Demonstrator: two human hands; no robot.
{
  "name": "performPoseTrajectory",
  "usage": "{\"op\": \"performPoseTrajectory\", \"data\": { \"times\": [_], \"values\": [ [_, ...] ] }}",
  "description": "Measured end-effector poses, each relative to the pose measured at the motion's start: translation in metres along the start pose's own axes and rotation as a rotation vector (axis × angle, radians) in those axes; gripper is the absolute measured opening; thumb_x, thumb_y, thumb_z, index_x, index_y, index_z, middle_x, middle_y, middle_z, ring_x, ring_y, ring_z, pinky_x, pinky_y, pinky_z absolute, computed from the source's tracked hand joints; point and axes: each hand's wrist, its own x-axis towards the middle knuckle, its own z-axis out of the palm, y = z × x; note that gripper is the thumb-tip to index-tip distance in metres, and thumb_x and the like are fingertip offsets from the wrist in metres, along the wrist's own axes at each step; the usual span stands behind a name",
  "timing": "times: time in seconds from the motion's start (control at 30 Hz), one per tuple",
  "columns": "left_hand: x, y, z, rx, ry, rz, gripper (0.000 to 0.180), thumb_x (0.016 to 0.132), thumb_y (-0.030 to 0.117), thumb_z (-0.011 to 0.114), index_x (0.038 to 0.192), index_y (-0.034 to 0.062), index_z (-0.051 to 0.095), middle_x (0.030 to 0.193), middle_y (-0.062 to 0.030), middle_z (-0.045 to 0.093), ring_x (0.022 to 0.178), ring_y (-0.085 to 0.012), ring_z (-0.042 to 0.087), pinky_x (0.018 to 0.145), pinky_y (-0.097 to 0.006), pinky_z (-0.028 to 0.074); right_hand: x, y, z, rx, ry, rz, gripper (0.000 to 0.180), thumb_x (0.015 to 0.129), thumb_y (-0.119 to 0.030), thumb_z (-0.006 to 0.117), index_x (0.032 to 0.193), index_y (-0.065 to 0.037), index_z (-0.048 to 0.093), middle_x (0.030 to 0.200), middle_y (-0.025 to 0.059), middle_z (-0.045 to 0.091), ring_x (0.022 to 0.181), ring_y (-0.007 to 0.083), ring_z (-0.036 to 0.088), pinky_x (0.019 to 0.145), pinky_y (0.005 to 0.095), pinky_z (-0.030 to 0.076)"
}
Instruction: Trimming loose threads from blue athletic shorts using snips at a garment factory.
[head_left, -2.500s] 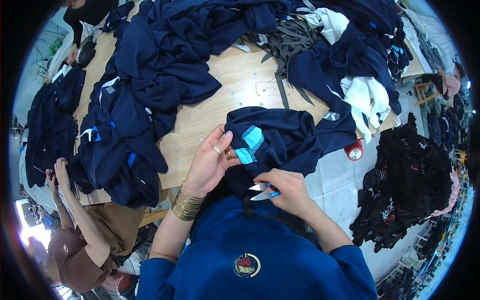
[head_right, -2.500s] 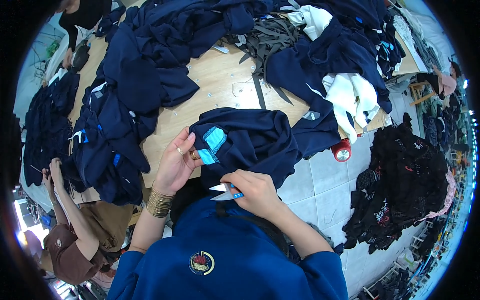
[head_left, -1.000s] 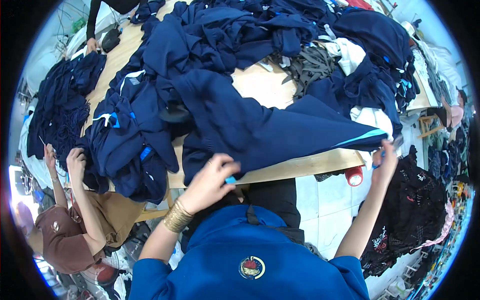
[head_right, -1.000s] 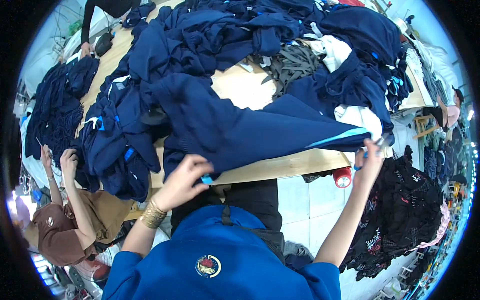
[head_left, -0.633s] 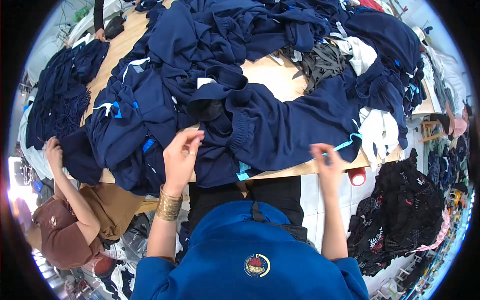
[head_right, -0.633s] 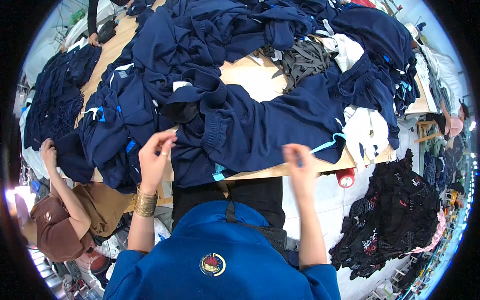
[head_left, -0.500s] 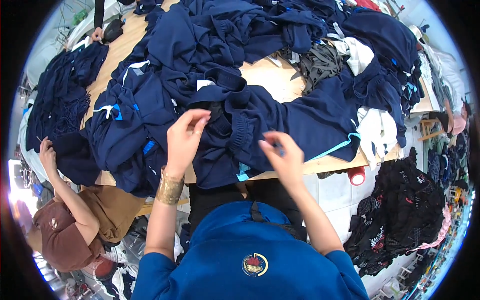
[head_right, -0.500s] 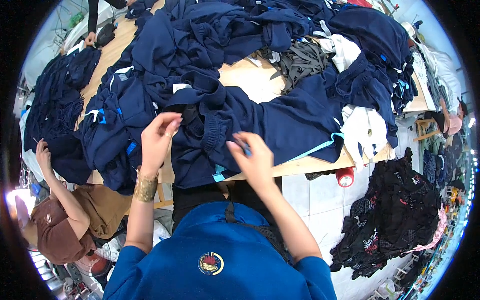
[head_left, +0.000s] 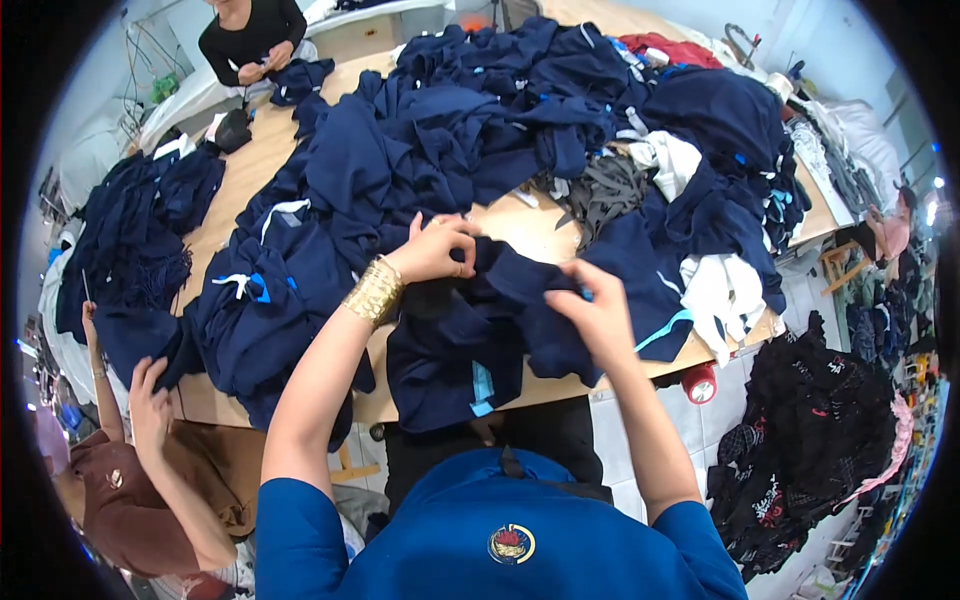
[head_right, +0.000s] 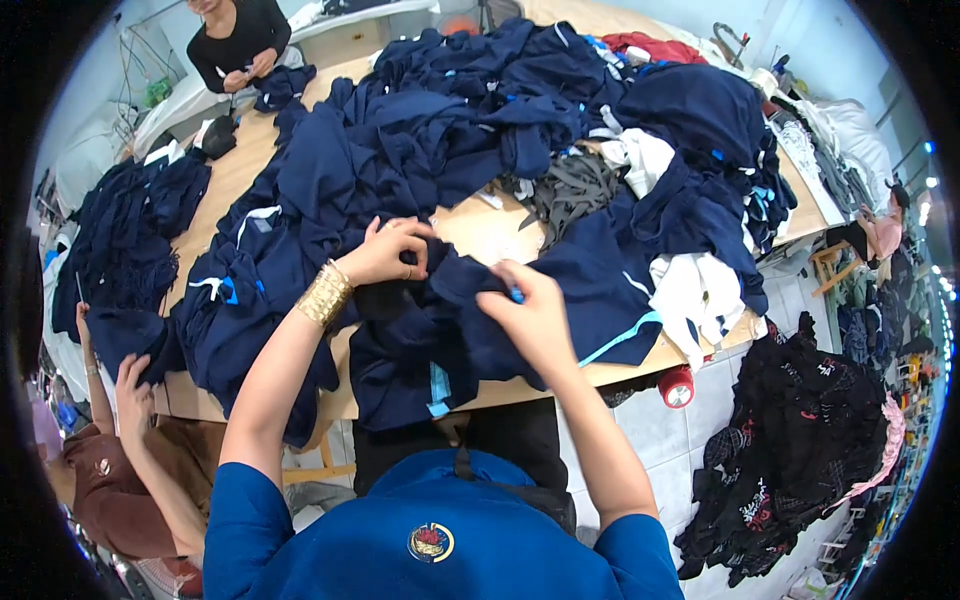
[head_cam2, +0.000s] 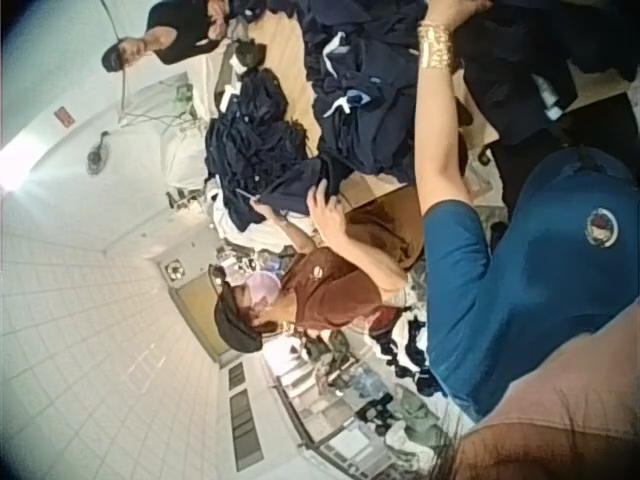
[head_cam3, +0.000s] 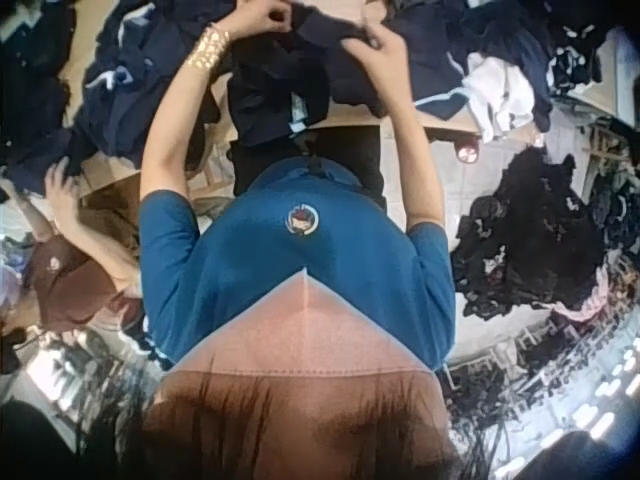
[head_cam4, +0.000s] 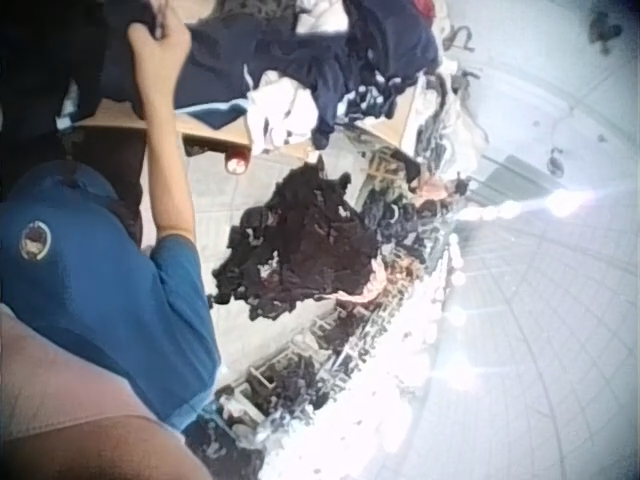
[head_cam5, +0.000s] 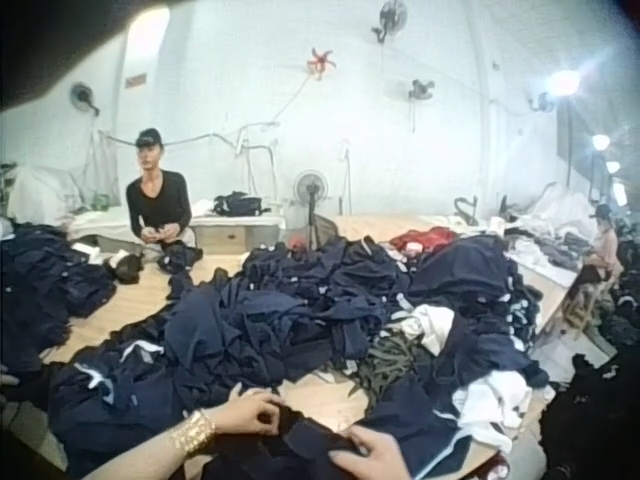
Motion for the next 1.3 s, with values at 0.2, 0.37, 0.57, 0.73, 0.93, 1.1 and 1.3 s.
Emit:
{"op": "performPoseTrajectory", "data": {
  "times": [0.2, 0.37, 0.57, 0.73, 0.93, 1.1, 1.3],
  "values": [
    [0.007, 0.028, 0.008, -0.199, -0.041, 0.183, 0.042, 0.075, 0.030, 0.071, 0.101, 0.0024, 0.054, 0.094, -0.0095, 0.063, 0.089, -0.0229, 0.059, 0.080, -0.035, 0.046, -0.004, -0.034, -0.055, 0.433, 0.088, 0.404, 0.014, 0.071, -0.008, 0.068, 0.080, -0.005, 0.058, 0.071, -0.0049, 0.054, 0.062, 0.0024, 0.050, 0.055, 0.0179, 0.038],
    [0.001, 0.036, 0.020, -0.654, -0.138, 0.050, 0.029, 0.084, 0.027, 0.063, 0.098, 0.0016, 0.059, 0.095, -0.0062, 0.063, 0.089, -0.0177, 0.058, 0.081, -0.030, 0.043, 0.000, -0.052, -0.089, 0.343, 0.213, 0.346, 0.019, 0.069, -0.009, 0.070, 0.083, -0.005, 0.058, 0.072, -0.0020, 0.056, 0.062, 0.0056, 0.052, 0.058, 0.0199, 0.042],
    [-0.062, 0.064, -0.047, -1.457, 0.215, -0.162, 0.020, 0.089, 0.015, 0.054, 0.100, -0.0011, 0.060, 0.099, -0.0048, 0.064, 0.089, -0.0095, 0.059, 0.080, -0.022, 0.045, -0.020, -0.037, -0.145, 0.264, 0.335, 0.368, 0.017, 0.066, -0.008, 0.059, 0.082, -0.002, 0.060, 0.071, 0.0007, 0.057, 0.064, 0.0095, 0.053, 0.062, 0.0216, 0.042],
    [-0.082, 0.071, -0.061, -1.461, 0.327, -0.205, 0.021, 0.091, 0.016, 0.053, 0.099, -0.0019, 0.060, 0.093, -0.0051, 0.065, 0.080, -0.0098, 0.062, 0.074, -0.020, 0.047, -0.024, -0.041, -0.137, 0.391, 0.367, 0.407, 0.020, 0.064, -0.009, 0.058, 0.082, -0.002, 0.061, 0.070, 0.0013, 0.057, 0.067, 0.0101, 0.051, 0.066, 0.0214, 0.039],
    [-0.085, 0.085, -0.072, -1.388, 0.352, -0.146, 0.025, 0.091, 0.019, 0.050, 0.100, -0.0029, 0.059, 0.093, -0.0064, 0.064, 0.080, -0.0106, 0.061, 0.075, -0.022, 0.046, -0.026, -0.037, -0.139, 0.461, 0.354, 0.448, 0.022, 0.063, -0.008, 0.059, 0.083, -0.001, 0.061, 0.072, 0.0023, 0.058, 0.067, 0.0106, 0.053, 0.066, 0.0219, 0.041],
    [-0.079, 0.070, -0.069, -1.069, 0.320, -0.165, 0.018, 0.090, 0.016, 0.052, 0.091, 0.0003, 0.060, 0.086, -0.0021, 0.063, 0.073, -0.0086, 0.057, 0.069, -0.023, 0.044, -0.025, -0.040, -0.133, 0.602, 0.310, 0.455, 0.018, 0.068, -0.008, 0.061, 0.084, -0.001, 0.062, 0.074, 0.0029, 0.060, 0.066, 0.0122, 0.056, 0.063, 0.0224, 0.044],
    [-0.052, 0.118, 0.002, -0.273, 0.468, 0.143, 0.029, 0.073, 0.011, 0.069, 0.100, 0.0060, 0.060, 0.103, -0.0115, 0.057, 0.095, -0.0289, 0.054, 0.087, -0.038, 0.042, -0.014, -0.006, -0.085, 0.718, 0.237, 0.578, 0.012, 0.075, -0.014, 0.064, 0.078, -0.002, 0.062, 0.074, 0.0030, 0.063, 0.064, 0.0108, 0.059, 0.059, 0.0220, 0.047]
  ]
}}
